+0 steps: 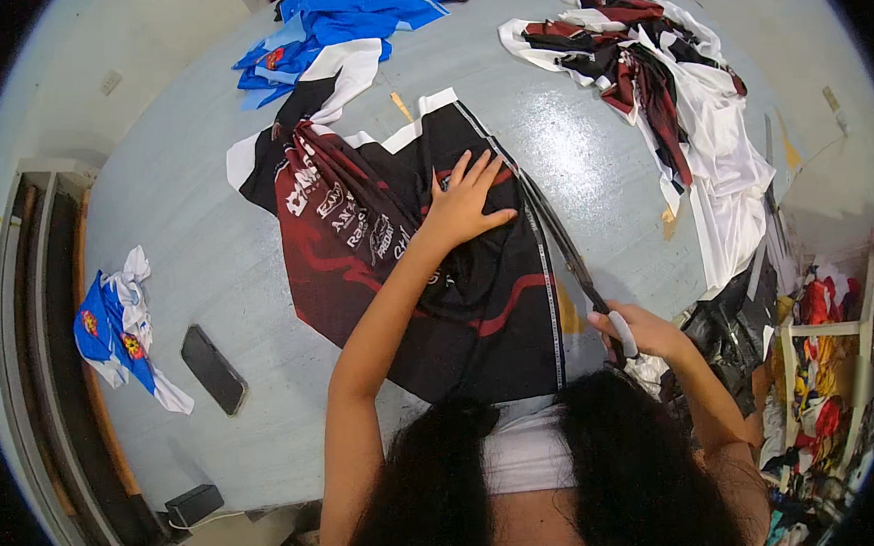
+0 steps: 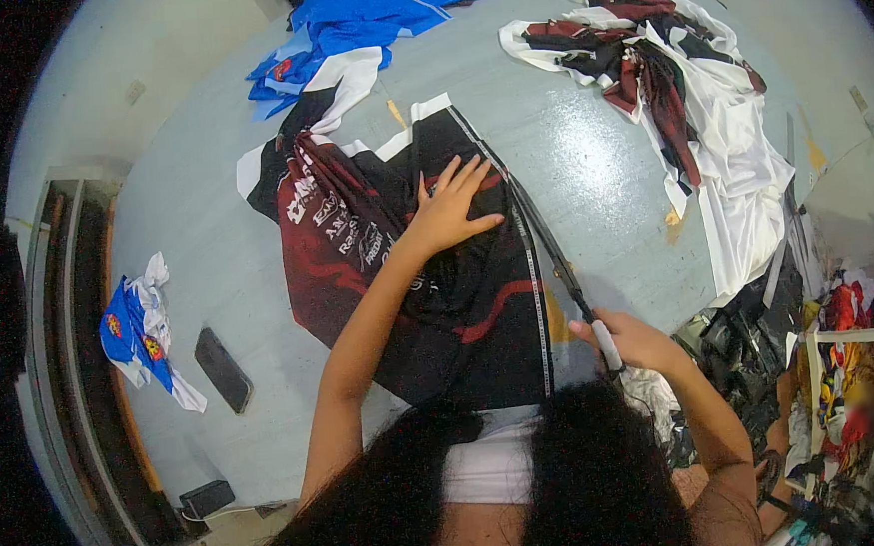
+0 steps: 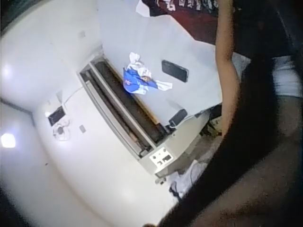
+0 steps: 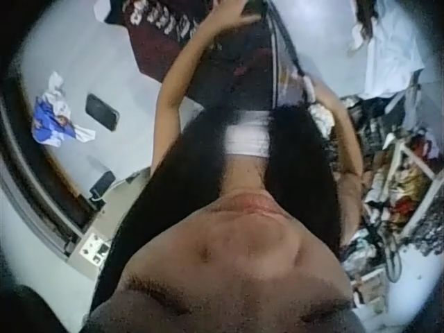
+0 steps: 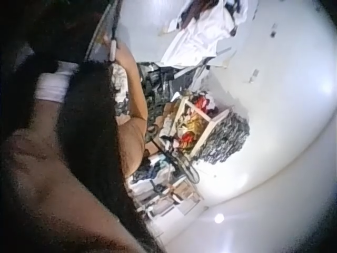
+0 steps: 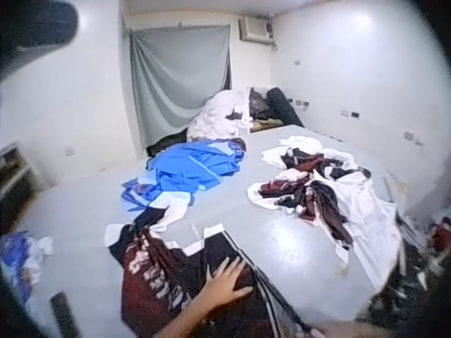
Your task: Cutting jersey fabric pieces along printed outlines using large scissors on a workshop table.
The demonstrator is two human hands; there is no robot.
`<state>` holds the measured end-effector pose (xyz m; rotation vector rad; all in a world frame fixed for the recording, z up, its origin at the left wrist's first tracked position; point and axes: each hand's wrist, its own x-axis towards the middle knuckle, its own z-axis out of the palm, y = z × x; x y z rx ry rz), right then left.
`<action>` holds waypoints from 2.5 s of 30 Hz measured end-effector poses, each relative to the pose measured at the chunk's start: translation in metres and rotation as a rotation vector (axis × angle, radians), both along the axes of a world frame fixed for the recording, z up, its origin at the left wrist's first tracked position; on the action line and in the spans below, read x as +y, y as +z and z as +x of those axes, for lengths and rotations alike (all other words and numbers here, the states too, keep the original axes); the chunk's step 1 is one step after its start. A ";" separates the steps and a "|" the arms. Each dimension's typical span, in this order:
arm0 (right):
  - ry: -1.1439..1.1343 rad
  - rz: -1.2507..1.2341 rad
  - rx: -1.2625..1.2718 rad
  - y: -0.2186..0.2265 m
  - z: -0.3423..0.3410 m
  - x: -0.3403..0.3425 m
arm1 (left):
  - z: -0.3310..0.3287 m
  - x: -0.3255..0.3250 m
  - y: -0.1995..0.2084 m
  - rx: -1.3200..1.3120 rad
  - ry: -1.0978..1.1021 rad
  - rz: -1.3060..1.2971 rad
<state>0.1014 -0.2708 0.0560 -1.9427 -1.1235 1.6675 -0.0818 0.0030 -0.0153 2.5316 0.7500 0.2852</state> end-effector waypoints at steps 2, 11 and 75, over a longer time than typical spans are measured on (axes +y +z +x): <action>-0.049 0.000 0.018 0.002 0.000 -0.009 | -0.002 -0.005 0.002 0.118 -0.045 0.049; -0.413 0.100 0.014 -0.001 0.032 -0.038 | 0.019 -0.120 -0.004 -0.227 -0.702 0.155; -1.627 2.806 -2.017 0.178 -0.062 -0.011 | -0.066 -0.114 0.020 -0.362 0.286 0.331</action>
